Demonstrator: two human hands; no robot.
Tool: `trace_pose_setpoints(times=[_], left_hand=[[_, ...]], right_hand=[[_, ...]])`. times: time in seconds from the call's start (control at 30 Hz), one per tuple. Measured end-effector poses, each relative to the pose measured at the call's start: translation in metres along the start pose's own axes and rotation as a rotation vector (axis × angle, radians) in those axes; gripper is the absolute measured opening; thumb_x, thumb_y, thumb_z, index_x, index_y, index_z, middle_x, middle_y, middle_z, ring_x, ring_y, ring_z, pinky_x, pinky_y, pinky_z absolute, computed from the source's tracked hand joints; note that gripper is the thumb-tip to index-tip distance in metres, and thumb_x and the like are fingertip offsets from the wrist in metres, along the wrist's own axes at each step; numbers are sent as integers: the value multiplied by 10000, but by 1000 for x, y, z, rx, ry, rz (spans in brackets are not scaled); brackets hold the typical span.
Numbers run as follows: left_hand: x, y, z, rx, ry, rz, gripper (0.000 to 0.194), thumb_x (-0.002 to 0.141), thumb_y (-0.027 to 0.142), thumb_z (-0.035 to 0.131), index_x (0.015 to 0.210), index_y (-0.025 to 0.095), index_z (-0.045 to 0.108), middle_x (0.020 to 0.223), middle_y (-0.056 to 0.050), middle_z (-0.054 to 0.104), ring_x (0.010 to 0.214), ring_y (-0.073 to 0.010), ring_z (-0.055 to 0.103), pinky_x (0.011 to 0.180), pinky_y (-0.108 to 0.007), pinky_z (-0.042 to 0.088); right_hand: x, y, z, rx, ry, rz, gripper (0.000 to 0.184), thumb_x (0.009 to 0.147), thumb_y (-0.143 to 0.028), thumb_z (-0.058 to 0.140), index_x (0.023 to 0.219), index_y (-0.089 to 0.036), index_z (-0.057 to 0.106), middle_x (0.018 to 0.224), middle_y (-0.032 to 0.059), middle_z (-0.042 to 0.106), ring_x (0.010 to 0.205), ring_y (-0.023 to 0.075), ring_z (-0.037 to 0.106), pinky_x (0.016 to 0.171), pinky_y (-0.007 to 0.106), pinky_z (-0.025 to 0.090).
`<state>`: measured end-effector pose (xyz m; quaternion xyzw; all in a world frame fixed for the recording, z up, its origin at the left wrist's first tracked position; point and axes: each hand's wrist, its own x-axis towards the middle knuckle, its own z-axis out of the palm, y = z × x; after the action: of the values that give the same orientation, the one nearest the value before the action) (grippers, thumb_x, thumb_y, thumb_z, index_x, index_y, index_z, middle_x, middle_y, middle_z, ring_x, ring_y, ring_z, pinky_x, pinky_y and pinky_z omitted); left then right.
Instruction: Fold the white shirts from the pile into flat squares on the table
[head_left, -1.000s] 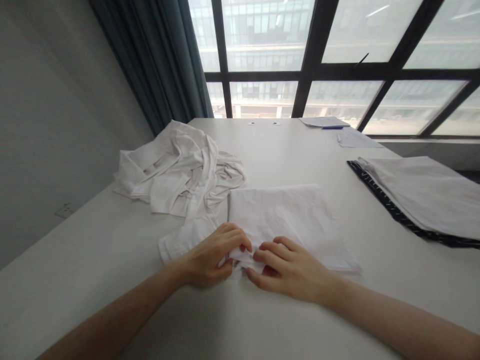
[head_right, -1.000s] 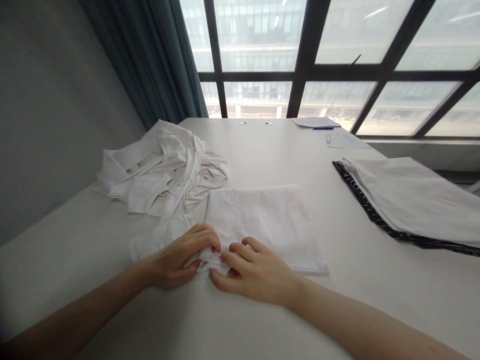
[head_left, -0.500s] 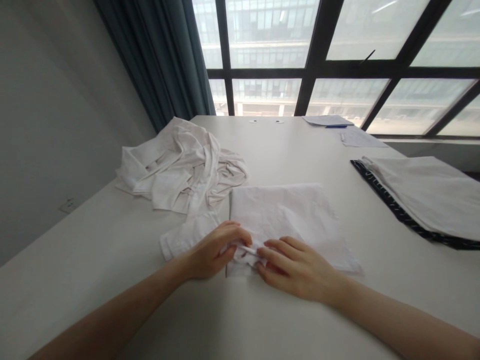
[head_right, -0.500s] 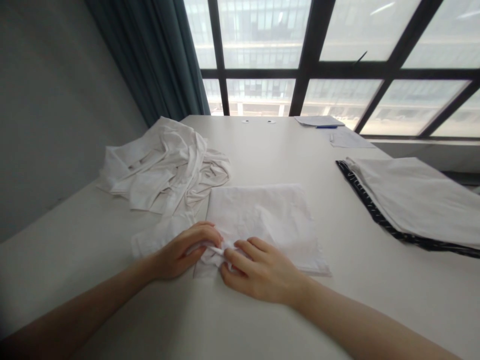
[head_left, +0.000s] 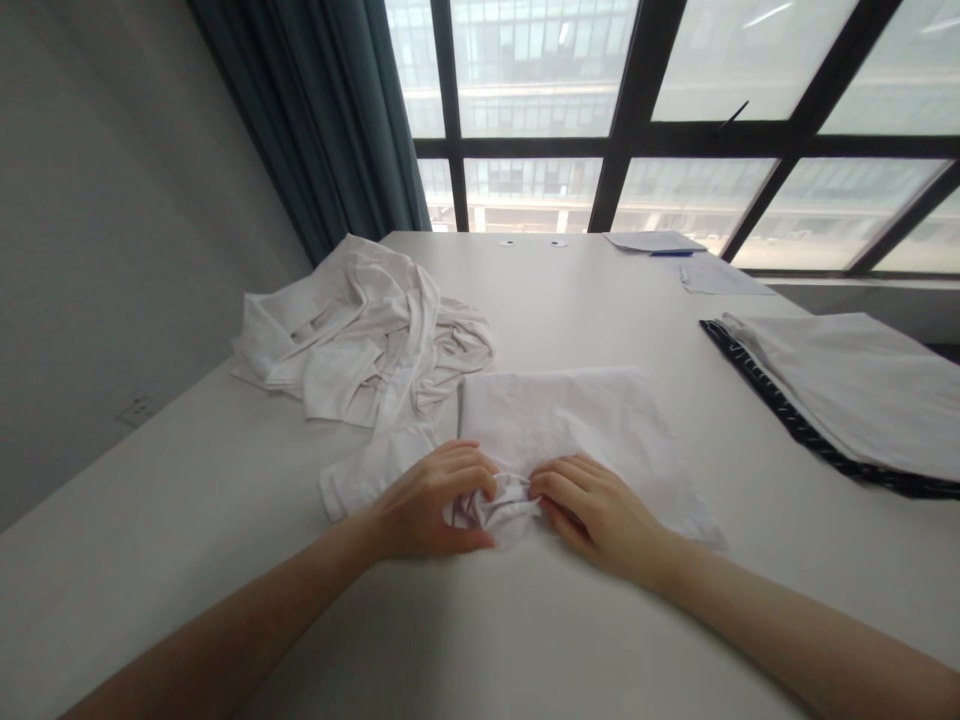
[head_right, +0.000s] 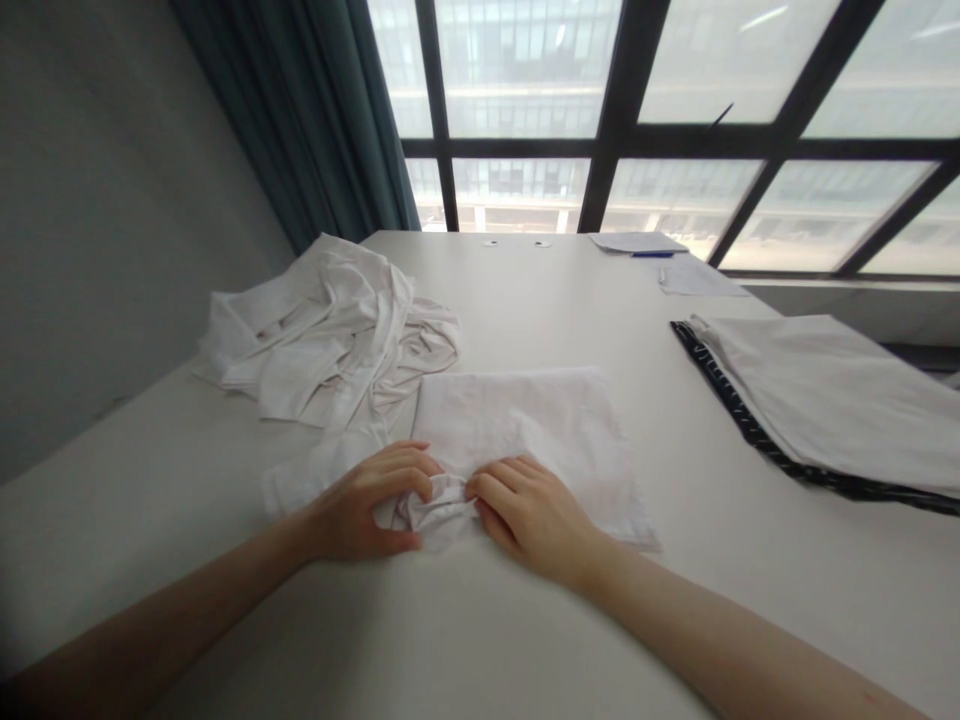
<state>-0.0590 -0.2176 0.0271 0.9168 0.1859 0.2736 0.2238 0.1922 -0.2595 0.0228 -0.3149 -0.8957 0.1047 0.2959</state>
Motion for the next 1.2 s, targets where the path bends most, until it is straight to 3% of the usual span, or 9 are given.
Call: trace_pose_setpoints(times=[0.07, 0.2, 0.33, 0.47, 0.63, 0.87, 1.0, 1.1, 1.2], left_hand=[[0, -1, 0, 2, -7, 22, 333, 812, 489, 693, 881, 196, 550, 912, -49, 680, 897, -183, 638, 1047, -406, 384], [-1, -4, 2, 17, 45, 7, 206, 934, 367, 576, 835, 188, 554, 846, -29, 678, 844, -150, 645, 1032, -371, 415], [-4, -5, 3, -10, 195, -91, 245, 961, 364, 525, 806, 179, 567, 796, -20, 674, 851, -155, 668, 898, -291, 501], [-6, -7, 4, -47, 216, -217, 319, 938, 446, 537, 771, 177, 571, 791, -28, 689, 886, -181, 694, 742, -233, 524], [-4, -5, 5, -74, 216, -327, 334, 933, 449, 531, 754, 175, 598, 758, -28, 704, 871, -187, 696, 747, -225, 509], [-3, -1, 8, -58, 266, -410, 223, 931, 362, 542, 827, 175, 605, 656, 45, 603, 582, -85, 556, 554, -154, 411], [-3, -2, 11, -61, 293, -431, 222, 925, 370, 546, 822, 181, 596, 600, 74, 515, 528, -70, 467, 522, -152, 366], [-4, -2, 10, -140, 270, -483, 242, 934, 419, 524, 943, 188, 598, 620, 68, 548, 542, -84, 498, 530, -163, 384], [-3, -1, 8, -269, 201, -484, 464, 863, 510, 611, 1188, 187, 540, 860, 1, 682, 762, -143, 631, 696, -217, 479]], right_hand=[[0, -1, -1, 11, -18, 12, 101, 928, -194, 499, 1008, -189, 560, 949, 81, 663, 872, 197, 600, 790, 337, 474], [1, -1, -2, 1, -12, 13, 95, 954, -269, 521, 981, -190, 568, 933, 75, 661, 858, 189, 601, 774, 316, 471], [1, -1, -2, -11, 32, 0, 110, 980, -216, 459, 981, -194, 567, 947, 72, 668, 818, 169, 594, 730, 281, 460], [-1, -1, -1, -10, 50, 21, 105, 979, -190, 448, 1005, -194, 550, 951, 64, 670, 808, 166, 591, 723, 274, 452], [1, -3, -1, -19, 28, 59, 111, 980, -192, 413, 969, -195, 523, 900, 72, 663, 782, 175, 586, 716, 282, 443], [3, -5, 1, -4, 4, 231, 57, 918, -251, 495, 891, -213, 462, 758, 34, 607, 683, 186, 542, 645, 295, 409], [5, -5, 3, 44, -25, 336, 274, 818, -338, 674, 947, -211, 468, 852, 41, 630, 731, 193, 563, 673, 302, 413], [7, -4, 3, 66, -19, 364, 214, 836, -298, 659, 947, -211, 498, 834, 26, 624, 723, 181, 557, 664, 289, 401], [6, -1, 2, 65, -21, 310, 71, 887, -253, 578, 912, -209, 528, 766, 13, 606, 693, 173, 541, 650, 282, 388]])
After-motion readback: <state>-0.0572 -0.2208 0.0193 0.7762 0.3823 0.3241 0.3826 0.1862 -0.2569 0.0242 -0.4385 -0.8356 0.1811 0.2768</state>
